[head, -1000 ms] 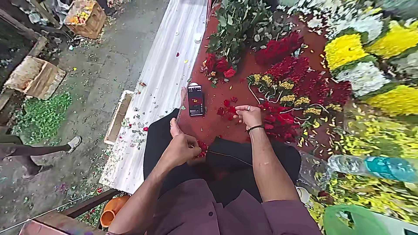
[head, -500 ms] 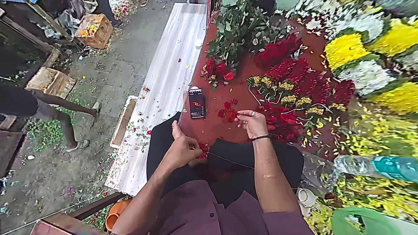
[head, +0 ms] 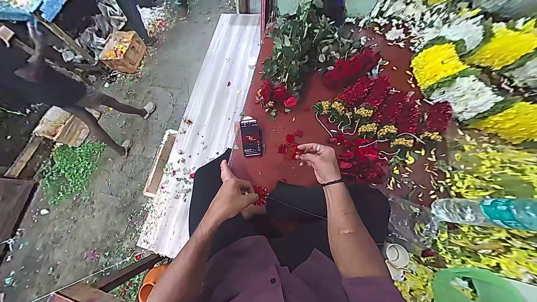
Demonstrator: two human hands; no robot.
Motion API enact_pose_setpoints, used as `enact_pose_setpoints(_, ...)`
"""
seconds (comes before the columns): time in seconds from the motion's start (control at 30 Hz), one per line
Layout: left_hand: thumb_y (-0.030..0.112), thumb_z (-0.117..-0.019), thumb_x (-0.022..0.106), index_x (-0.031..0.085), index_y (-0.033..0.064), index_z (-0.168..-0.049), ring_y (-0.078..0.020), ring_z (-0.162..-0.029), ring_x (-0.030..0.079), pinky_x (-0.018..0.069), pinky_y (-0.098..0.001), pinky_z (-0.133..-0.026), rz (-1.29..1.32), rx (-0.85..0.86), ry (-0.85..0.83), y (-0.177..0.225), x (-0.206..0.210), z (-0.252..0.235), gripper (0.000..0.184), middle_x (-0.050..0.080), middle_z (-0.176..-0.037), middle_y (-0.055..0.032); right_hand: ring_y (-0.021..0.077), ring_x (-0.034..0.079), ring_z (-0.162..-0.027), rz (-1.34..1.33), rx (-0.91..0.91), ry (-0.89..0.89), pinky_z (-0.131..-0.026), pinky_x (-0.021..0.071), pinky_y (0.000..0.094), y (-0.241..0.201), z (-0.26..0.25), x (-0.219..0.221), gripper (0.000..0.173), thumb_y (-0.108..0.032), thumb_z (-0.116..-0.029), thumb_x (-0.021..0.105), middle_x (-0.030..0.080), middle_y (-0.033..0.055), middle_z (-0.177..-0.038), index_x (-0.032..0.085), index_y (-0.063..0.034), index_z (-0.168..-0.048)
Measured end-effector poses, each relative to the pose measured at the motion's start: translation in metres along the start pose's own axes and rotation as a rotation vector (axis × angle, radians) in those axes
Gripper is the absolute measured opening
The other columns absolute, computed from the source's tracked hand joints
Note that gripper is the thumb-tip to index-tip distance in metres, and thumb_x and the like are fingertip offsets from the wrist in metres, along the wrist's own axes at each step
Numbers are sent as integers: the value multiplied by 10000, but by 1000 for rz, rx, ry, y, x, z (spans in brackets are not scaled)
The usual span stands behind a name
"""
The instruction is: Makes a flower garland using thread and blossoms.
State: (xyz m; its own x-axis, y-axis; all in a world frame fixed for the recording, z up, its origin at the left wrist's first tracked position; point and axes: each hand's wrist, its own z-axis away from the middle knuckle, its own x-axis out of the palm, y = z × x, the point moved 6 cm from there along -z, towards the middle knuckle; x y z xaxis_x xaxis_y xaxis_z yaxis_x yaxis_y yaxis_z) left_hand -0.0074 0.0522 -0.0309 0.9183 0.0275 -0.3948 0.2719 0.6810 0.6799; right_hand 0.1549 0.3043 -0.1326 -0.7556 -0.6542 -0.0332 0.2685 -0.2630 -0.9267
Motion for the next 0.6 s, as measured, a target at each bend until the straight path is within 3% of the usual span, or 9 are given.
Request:
enact_pose_setpoints(0.13, 305, -899, 713, 759, 146, -859, -70, -667, 629, 537, -338, -659, 23, -2, 42, -4, -5, -1, 170, 700, -769, 37, 164, 683, -653, 79, -158, 10, -579, 591, 314, -41, 24, 18, 166, -48, -895, 763, 752, 73, -877, 751, -44, -1060)
enact_pose_setpoints(0.27, 306, -891, 724, 769, 147, -872, -86, -693, 650, 551, -365, -688, 42, -35, 92, -7, -6, -7, 166, 711, -778, 23, 177, 669, -649, -55, -259, 25, -572, 595, 321, -67, 61, 40, 200, 2, -861, 754, 720, 85, -870, 710, -47, -1050)
enact_pose_setpoints(0.43, 307, -915, 749, 781, 139, -855, -82, -640, 620, 538, -360, -648, 84, 13, 116, -9, -2, -11, 181, 695, -724, 20, 169, 665, -629, -336, -114, -32, -544, 581, 288, -64, 104, 73, 322, 94, -820, 719, 717, 122, -886, 638, -40, -1102)
enact_pose_setpoints(0.6, 217, -962, 701, 798, 115, -1008, -83, -703, 668, 577, -352, -696, 164, 57, 67, -7, 4, -14, 148, 740, -813, 2, 159, 635, -550, -343, 108, -107, -447, 504, 251, -33, 118, 99, 377, 69, -804, 768, 717, 156, -811, 583, 6, -1127)
